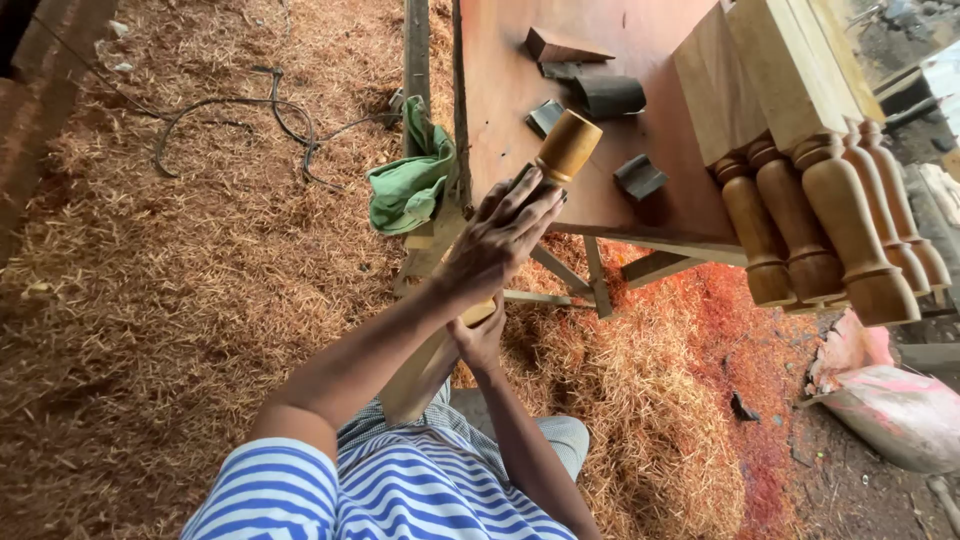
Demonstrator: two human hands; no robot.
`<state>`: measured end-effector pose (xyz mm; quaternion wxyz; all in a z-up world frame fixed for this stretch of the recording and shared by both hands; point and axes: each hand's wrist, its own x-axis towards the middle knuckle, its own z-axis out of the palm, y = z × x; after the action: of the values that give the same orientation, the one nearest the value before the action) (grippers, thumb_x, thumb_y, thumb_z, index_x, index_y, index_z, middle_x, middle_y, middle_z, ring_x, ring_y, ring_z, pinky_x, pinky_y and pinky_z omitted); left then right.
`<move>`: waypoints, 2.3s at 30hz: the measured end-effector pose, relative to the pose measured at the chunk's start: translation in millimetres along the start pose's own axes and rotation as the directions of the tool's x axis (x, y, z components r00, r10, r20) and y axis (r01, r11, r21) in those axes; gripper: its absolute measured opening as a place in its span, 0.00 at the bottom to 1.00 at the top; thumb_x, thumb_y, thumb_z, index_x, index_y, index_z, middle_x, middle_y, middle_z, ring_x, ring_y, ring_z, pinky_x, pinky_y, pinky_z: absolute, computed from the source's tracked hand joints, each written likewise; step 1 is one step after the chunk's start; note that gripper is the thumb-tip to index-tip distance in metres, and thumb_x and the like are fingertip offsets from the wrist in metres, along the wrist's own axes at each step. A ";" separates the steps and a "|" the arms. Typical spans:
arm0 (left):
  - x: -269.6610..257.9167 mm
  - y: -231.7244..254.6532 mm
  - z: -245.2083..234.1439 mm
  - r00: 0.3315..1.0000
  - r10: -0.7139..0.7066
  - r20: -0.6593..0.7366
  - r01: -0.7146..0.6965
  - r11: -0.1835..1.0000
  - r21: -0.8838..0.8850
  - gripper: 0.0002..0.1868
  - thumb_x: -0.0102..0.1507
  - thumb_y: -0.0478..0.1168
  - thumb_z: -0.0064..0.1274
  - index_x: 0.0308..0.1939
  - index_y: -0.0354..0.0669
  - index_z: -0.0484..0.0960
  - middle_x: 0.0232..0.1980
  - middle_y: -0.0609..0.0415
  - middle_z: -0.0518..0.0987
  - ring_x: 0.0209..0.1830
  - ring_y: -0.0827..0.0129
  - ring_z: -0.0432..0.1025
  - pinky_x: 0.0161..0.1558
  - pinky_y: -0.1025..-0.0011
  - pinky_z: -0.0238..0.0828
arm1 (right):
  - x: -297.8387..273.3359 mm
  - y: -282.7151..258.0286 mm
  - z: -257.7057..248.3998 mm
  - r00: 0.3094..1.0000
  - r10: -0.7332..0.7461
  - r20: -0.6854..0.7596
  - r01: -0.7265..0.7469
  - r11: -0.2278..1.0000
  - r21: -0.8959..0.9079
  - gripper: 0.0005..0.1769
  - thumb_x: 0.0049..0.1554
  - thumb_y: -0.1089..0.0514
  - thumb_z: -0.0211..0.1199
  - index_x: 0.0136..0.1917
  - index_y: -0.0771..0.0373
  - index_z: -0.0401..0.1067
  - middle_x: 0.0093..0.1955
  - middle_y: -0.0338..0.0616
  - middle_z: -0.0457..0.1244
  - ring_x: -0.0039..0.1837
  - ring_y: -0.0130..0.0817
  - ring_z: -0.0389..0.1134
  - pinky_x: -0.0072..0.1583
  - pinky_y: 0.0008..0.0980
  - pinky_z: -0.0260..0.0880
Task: Sanding a wooden furniture leg with sandpaper to smooth the surface.
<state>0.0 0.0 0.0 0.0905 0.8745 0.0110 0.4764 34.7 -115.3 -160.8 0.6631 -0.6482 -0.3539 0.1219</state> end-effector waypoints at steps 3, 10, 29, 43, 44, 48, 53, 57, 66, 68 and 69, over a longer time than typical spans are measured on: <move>-10.0 7.3 -7.5 0.999 -0.033 0.036 0.033 0.999 0.007 0.29 0.63 0.30 0.54 0.70 0.37 0.74 0.75 0.50 0.69 0.79 0.51 0.56 0.77 0.52 0.56 | -1.2 -9.9 3.6 0.998 0.053 0.032 -0.054 0.998 0.043 0.49 0.43 0.46 0.72 0.70 0.72 0.58 0.61 0.56 0.63 0.59 0.39 0.67 0.60 0.35 0.71; -67.5 23.2 -30.2 0.992 -0.078 0.103 0.084 0.995 -0.058 0.32 0.63 0.36 0.58 0.72 0.40 0.71 0.77 0.51 0.67 0.81 0.53 0.55 0.79 0.53 0.53 | -1.8 -10.5 9.3 0.995 -0.092 -0.034 0.092 0.996 -0.021 0.58 0.54 0.26 0.59 0.77 0.70 0.46 0.70 0.57 0.57 0.68 0.38 0.67 0.62 0.35 0.79; -61.9 22.3 -30.3 0.992 -0.062 0.114 0.077 0.988 -0.137 0.26 0.66 0.34 0.49 0.70 0.36 0.74 0.77 0.49 0.67 0.81 0.55 0.54 0.78 0.53 0.52 | 10.9 -5.6 -6.5 0.996 0.015 0.084 -0.045 0.926 0.375 0.44 0.49 0.52 0.70 0.71 0.76 0.58 0.67 0.57 0.63 0.65 0.42 0.68 0.67 0.37 0.70; -67.3 20.2 -28.6 0.994 -0.086 0.069 0.093 0.991 -0.096 0.27 0.67 0.34 0.50 0.71 0.37 0.72 0.78 0.51 0.65 0.82 0.57 0.52 0.80 0.54 0.50 | 16.8 -19.9 0.6 0.981 0.055 0.184 -0.135 0.881 0.454 0.38 0.49 0.56 0.62 0.69 0.77 0.60 0.63 0.60 0.64 0.62 0.46 0.70 0.64 0.41 0.74; -65.5 20.8 -29.5 0.994 -0.090 0.062 0.096 0.991 -0.095 0.27 0.67 0.34 0.51 0.71 0.37 0.72 0.79 0.51 0.64 0.82 0.57 0.52 0.80 0.55 0.50 | 17.8 -21.0 1.5 0.982 0.042 0.182 -0.124 0.875 0.468 0.39 0.49 0.56 0.63 0.70 0.77 0.59 0.64 0.59 0.63 0.63 0.45 0.69 0.65 0.40 0.73; -74.5 17.2 -10.2 0.994 -0.110 0.024 0.111 0.993 -0.040 0.27 0.68 0.33 0.51 0.72 0.39 0.72 0.80 0.54 0.63 0.83 0.60 0.53 0.82 0.56 0.50 | 15.2 -13.9 4.9 0.972 0.070 0.226 -0.177 0.848 0.499 0.40 0.50 0.55 0.64 0.70 0.79 0.59 0.64 0.61 0.63 0.62 0.46 0.69 0.64 0.41 0.74; -76.2 16.0 -25.8 0.993 -0.113 0.038 0.114 0.993 -0.040 0.26 0.68 0.32 0.49 0.72 0.39 0.72 0.80 0.52 0.63 0.82 0.58 0.53 0.81 0.55 0.49 | 11.2 4.9 4.9 0.979 0.039 0.201 -0.138 0.848 0.511 0.47 0.49 0.52 0.69 0.74 0.75 0.55 0.69 0.59 0.59 0.67 0.43 0.65 0.67 0.40 0.70; -80.4 12.7 -29.0 0.993 -0.106 0.060 0.110 0.991 -0.071 0.26 0.68 0.32 0.48 0.72 0.39 0.72 0.79 0.49 0.63 0.82 0.56 0.53 0.80 0.54 0.49 | 8.3 -6.7 0.6 0.981 0.093 0.173 -0.131 0.966 0.224 0.53 0.49 0.50 0.74 0.77 0.77 0.52 0.72 0.66 0.59 0.71 0.51 0.65 0.72 0.45 0.70; -108.8 10.6 -17.1 0.989 -0.130 0.070 0.135 0.989 -0.058 0.24 0.69 0.31 0.46 0.71 0.40 0.73 0.79 0.51 0.63 0.82 0.56 0.53 0.81 0.55 0.48 | -10.6 -42.1 30.9 0.986 -0.161 0.051 0.166 0.979 -0.123 0.61 0.54 0.57 0.72 0.84 0.68 0.33 0.83 0.63 0.45 0.80 0.55 0.52 0.73 0.44 0.60; -115.1 8.3 -18.1 0.988 -0.140 0.061 0.144 0.987 -0.066 0.24 0.70 0.32 0.46 0.71 0.41 0.74 0.79 0.52 0.63 0.82 0.57 0.53 0.81 0.56 0.49 | -11.1 -39.0 32.2 0.994 -0.099 0.039 0.102 0.991 -0.091 0.57 0.54 0.57 0.72 0.83 0.68 0.37 0.81 0.62 0.49 0.78 0.53 0.56 0.73 0.43 0.64; -118.0 7.3 -18.0 0.987 -0.149 0.052 0.153 0.986 -0.074 0.23 0.70 0.32 0.47 0.71 0.43 0.74 0.79 0.53 0.63 0.82 0.58 0.53 0.81 0.57 0.50 | -11.2 -37.3 32.2 0.999 -0.037 0.029 0.039 0.997 -0.060 0.54 0.54 0.57 0.71 0.82 0.68 0.41 0.79 0.61 0.52 0.77 0.52 0.60 0.72 0.42 0.69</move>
<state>-79.9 -17.0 -87.3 0.1604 0.8777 0.0567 0.4480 -4.7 -102.2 -131.9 0.6404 -0.6594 -0.3788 0.1077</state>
